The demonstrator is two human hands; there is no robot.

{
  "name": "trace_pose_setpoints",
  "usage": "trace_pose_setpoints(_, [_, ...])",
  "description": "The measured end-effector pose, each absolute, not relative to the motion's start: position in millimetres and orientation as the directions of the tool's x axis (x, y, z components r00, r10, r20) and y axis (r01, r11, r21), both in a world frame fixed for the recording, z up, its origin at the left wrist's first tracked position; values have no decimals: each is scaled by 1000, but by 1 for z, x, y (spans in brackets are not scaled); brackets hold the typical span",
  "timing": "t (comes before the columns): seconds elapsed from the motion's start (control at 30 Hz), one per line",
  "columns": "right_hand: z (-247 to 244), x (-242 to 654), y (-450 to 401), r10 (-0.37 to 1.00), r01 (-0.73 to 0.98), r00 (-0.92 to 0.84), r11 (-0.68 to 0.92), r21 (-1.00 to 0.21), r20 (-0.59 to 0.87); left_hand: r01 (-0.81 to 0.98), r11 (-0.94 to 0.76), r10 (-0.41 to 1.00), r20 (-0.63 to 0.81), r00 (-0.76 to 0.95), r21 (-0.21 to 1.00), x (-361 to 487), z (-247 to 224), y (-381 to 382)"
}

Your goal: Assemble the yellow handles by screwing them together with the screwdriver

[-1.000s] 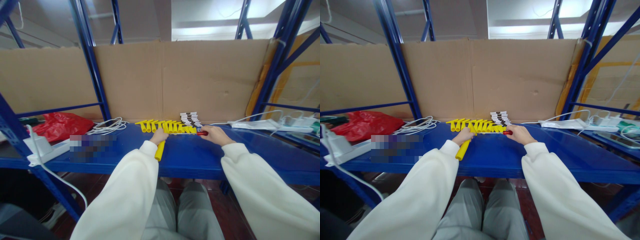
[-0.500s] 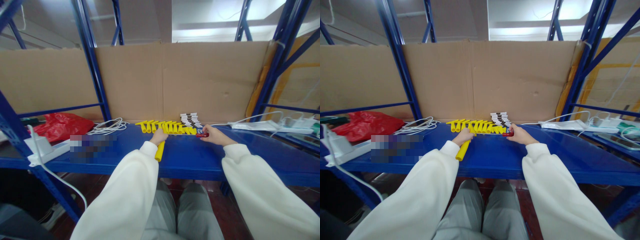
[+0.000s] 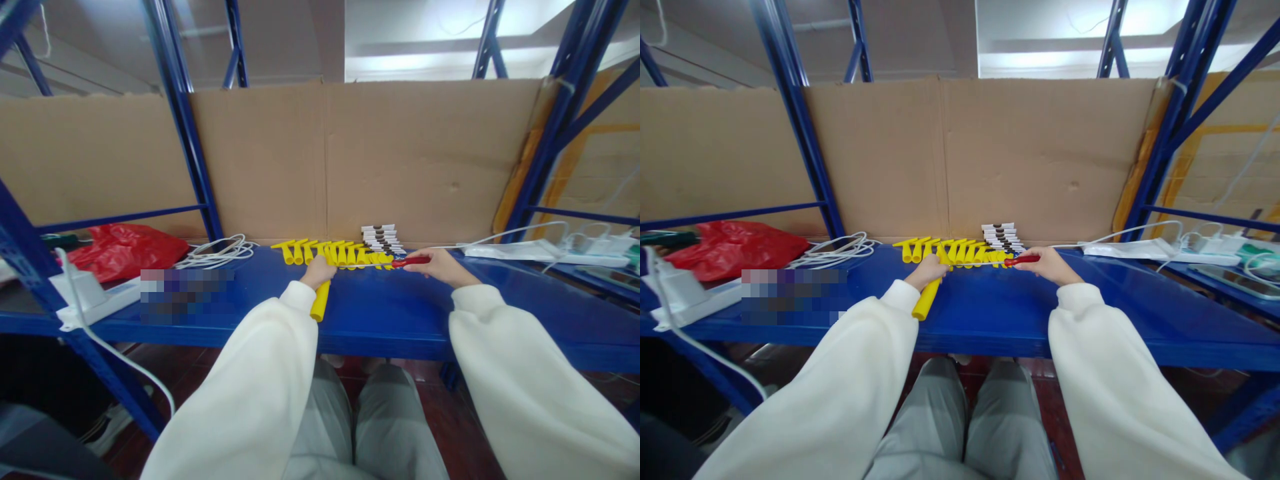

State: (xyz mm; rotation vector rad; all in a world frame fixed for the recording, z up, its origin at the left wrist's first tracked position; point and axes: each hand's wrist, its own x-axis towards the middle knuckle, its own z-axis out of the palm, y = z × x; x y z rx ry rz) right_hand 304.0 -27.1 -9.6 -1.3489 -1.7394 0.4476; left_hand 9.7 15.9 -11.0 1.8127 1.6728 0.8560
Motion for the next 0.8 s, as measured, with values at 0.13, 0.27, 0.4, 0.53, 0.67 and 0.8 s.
trace_pose_setpoints(0.13, [-11, 301, -29, 892, 476, 57, 370, -798, 448, 592, -98, 995, 86, 49, 800, 12, -10, 12])
trace_pose_setpoints(0.27, [-14, 302, -27, 931, 378, 29, 328, -866, 365, 561, -92, 995, 91, 30, 823, 12, -11, 14])
trace_pose_setpoints(0.4, [-14, 303, -29, 960, 261, -82, 281, -924, 269, 615, -78, 994, 108, -12, 785, 8, -15, 23])
trace_pose_setpoints(0.53, [-14, 305, -28, 957, 199, -121, 282, -938, 262, 626, -66, 993, 111, -33, 777, 6, -17, 26])
trace_pose_setpoints(0.67, [-18, 309, -22, 948, 196, -1, 311, -930, 317, 581, -64, 997, 72, 9, 811, 9, -14, 20])
trace_pose_setpoints(0.8, [-22, 309, -18, 929, 246, 113, 318, -916, 353, 512, -95, 995, 65, 76, 854, 11, -11, 13])
